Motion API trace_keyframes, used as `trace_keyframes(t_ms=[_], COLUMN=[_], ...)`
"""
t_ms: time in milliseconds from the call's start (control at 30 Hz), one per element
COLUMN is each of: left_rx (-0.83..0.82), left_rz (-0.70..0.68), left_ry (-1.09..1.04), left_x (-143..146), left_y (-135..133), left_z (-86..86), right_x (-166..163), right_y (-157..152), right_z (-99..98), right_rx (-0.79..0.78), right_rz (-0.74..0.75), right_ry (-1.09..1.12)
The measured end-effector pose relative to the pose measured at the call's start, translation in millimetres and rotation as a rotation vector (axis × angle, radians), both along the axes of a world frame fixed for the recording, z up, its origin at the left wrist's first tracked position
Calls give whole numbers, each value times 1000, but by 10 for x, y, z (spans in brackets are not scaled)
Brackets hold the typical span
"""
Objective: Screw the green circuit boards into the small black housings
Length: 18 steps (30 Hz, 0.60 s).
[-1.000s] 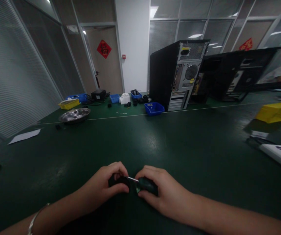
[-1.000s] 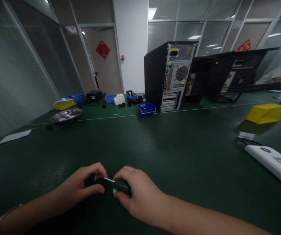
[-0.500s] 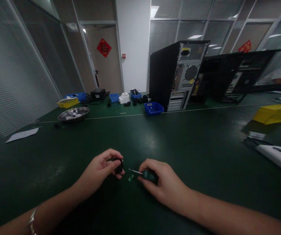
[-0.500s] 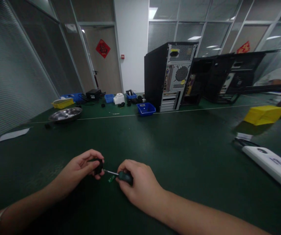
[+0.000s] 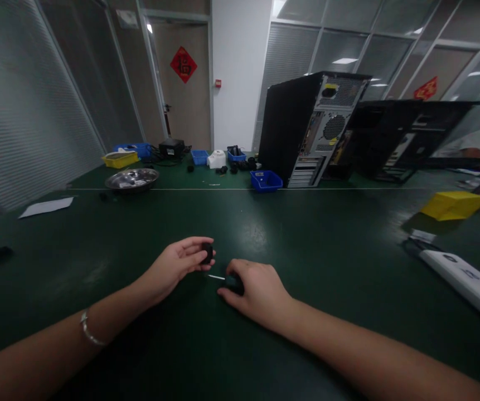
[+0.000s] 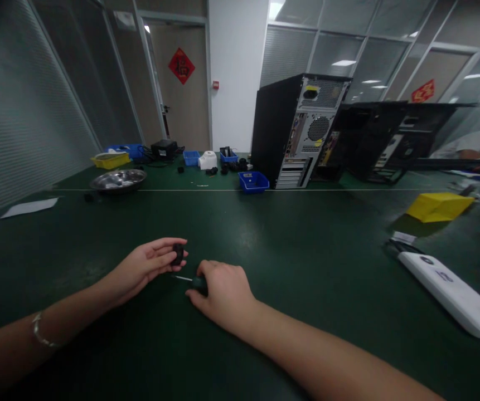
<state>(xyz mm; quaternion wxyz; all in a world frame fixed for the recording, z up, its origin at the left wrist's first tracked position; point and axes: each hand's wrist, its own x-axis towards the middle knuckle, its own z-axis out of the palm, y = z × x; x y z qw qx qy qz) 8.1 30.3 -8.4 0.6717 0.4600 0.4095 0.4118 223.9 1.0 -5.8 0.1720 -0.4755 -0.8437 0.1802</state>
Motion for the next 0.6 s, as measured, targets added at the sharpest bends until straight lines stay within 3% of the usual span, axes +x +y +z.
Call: trace_keyframes(t_ms=[300, 600], left_rx=[-25, -12], left_rz=[-99, -70], left_ry=[-28, -11], left_x=[57, 47], left_y=[-54, -19], left_z=[-73, -91], right_x=[97, 137], right_y=[73, 83], right_z=[-84, -21], right_rx=[64, -3], right_rz=[44, 205], right_ry=[231, 169])
